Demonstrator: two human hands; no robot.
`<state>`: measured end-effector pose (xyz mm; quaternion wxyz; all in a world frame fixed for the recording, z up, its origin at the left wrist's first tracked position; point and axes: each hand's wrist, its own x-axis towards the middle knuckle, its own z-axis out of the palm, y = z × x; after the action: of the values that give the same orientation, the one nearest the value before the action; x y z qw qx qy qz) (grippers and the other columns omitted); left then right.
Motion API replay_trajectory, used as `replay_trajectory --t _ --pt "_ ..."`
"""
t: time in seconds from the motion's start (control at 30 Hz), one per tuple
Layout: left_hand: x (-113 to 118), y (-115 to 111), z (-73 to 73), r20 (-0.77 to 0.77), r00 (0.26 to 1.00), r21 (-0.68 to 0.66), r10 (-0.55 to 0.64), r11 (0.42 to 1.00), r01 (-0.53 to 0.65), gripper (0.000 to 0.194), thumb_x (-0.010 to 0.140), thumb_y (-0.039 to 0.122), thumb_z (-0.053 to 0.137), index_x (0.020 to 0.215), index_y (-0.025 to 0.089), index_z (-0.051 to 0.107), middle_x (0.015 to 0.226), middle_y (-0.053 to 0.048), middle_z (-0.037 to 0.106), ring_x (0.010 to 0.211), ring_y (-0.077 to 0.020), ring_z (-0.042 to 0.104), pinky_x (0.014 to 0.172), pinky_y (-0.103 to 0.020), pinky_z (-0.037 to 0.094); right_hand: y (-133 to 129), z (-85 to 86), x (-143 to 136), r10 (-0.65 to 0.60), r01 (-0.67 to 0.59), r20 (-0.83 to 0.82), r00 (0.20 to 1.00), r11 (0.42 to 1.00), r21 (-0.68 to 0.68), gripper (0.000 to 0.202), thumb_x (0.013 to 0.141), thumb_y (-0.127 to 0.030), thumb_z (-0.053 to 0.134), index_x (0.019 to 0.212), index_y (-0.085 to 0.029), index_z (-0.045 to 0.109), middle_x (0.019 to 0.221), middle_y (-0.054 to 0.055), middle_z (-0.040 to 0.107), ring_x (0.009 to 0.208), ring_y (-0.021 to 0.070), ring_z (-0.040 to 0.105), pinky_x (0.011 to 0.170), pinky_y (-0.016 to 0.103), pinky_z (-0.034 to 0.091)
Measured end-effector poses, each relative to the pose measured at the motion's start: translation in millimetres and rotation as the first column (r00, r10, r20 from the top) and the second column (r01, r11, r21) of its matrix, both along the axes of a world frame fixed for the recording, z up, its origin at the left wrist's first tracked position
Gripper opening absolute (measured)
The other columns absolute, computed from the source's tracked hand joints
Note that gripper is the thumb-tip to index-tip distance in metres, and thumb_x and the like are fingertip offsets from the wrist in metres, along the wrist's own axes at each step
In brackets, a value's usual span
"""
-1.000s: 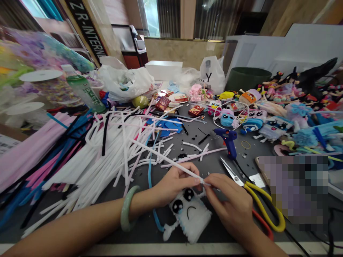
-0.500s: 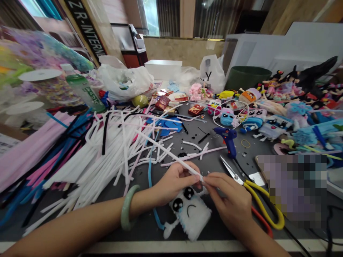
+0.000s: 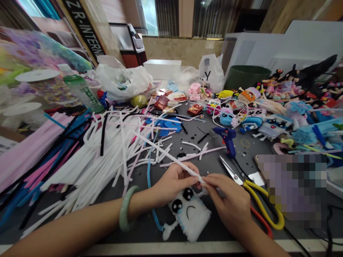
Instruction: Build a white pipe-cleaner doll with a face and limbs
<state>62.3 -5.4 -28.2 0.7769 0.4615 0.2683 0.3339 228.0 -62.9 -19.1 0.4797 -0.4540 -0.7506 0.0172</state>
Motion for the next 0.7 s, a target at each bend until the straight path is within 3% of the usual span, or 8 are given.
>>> replay_trajectory --t 0.7 --pt "-1.2 0.9 1.2 0.017 0.999 0.107 -0.027 0.994 0.025 0.017 0.079 0.022 0.073 0.080 0.012 0.059 0.070 -0.002 0.066 0.068 -0.0103 0.062 0.068 -0.021 0.046 -1.6 -0.3 -0.1 0.053 -0.054 -0.020 0.998 0.995 -0.086 0.010 0.087 -0.009 0.059 0.087 -0.017 0.062 0.079 0.002 0.070 0.071 0.0116 0.065 0.067 0.023 0.051"
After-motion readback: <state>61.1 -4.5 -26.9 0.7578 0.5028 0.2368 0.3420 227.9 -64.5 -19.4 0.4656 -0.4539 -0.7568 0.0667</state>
